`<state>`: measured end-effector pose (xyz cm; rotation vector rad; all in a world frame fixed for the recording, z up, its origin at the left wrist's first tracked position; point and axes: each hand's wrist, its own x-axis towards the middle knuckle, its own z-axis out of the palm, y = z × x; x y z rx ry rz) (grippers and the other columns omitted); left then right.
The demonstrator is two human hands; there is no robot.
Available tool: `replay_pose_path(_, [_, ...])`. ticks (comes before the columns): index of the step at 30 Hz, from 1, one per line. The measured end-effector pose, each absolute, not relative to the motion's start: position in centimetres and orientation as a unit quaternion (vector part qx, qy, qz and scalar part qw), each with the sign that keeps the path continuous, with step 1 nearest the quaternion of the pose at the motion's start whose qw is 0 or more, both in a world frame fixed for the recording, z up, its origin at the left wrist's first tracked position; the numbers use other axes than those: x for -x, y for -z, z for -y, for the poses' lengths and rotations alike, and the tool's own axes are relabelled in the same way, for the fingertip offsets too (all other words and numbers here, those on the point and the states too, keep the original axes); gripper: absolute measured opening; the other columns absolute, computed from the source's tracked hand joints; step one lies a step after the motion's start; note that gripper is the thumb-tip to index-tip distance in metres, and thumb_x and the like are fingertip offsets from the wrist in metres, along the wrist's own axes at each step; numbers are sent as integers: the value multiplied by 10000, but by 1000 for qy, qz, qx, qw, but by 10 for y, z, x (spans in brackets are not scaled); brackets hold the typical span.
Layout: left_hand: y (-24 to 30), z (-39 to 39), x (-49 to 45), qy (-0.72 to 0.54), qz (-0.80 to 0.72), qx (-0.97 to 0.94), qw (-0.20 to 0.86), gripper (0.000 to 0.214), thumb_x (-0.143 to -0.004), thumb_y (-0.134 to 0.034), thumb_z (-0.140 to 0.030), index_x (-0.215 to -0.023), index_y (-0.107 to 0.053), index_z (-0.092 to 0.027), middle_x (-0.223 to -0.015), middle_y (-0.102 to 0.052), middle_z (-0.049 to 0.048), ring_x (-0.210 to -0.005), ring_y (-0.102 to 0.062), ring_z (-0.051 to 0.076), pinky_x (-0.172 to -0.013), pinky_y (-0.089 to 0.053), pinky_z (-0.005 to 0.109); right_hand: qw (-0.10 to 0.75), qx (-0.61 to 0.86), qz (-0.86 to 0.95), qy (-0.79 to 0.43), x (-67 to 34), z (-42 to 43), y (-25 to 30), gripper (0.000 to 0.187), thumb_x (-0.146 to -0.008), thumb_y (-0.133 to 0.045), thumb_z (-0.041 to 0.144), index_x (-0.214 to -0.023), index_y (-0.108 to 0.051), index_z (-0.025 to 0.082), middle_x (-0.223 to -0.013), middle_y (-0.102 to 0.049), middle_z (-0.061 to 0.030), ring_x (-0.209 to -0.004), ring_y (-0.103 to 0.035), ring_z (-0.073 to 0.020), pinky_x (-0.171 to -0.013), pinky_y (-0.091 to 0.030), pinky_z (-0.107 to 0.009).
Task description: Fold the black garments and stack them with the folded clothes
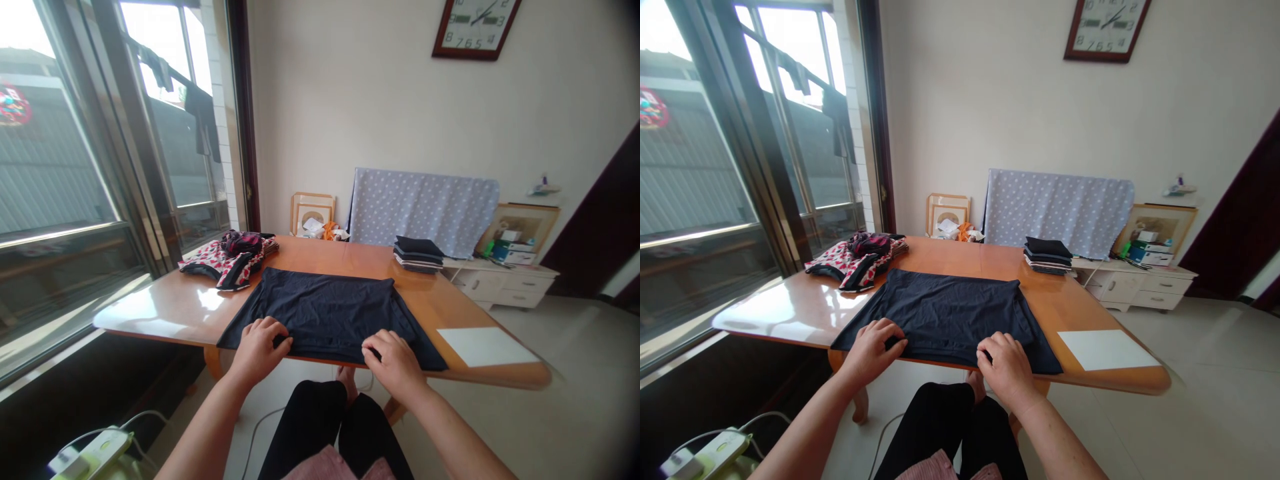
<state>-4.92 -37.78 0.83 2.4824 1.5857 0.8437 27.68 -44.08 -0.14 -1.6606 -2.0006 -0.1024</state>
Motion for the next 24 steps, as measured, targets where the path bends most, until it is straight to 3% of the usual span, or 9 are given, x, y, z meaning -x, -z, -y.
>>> replay_pose_path(5, [-3, 378, 52, -278, -518, -808, 39, 156, -878, -596, -406, -907, -668, -270, -1000, -634, 28, -982, -567, 234, -879, -395, 382, 255, 614, 747, 29, -282, 438, 9, 175, -904, -527, 298, -880, -699, 279, -922, -658, -25, -910, -578, -207, -865, -420, -321])
replay_pose_path(11, [-11, 373, 57, -285, -548, -786, 11, 276, -955, -478, -436, -886, -668, -248, -955, -626, 49, -936, -581, 221, -820, -412, 346, 269, 602, 752, 22, -285, 437, 8, 209, -925, -496, 325, -884, -695, 275, -924, -662, -37, -886, -588, -213, -847, -428, -331])
replay_pose_path(16, [-17, 361, 69, -239, -595, -767, -8, 261, -951, -488, -409, -894, -671, -231, -959, -634, 56, -927, -597, 219, -782, -407, 329, 269, 602, 752, 12, -290, 435, 10, 205, -914, -501, 309, -860, -696, 276, -903, -665, -37, -869, -600, -214, -828, -442, -334])
replay_pose_path(21, [-27, 334, 65, -255, -589, -766, -30, 301, -979, -435, -391, -934, -675, -215, -966, -647, 69, -929, -611, 210, -811, -415, 323, 300, 607, 736, 9, -290, 426, -3, 231, -924, -477, 319, -879, -700, 277, -915, -681, -33, -913, -618, -216, -843, -463, -331])
replay_pose_path(24, [-30, 310, 50, -263, -557, -787, -25, 371, -1010, -350, -373, -1061, -679, -209, -1063, -660, 95, -1005, -624, 215, -881, -429, 330, 327, 607, 724, 11, -288, 411, -12, 266, -932, -463, 334, -988, -715, 267, -1034, -701, -47, -1006, -629, -217, -903, -472, -335])
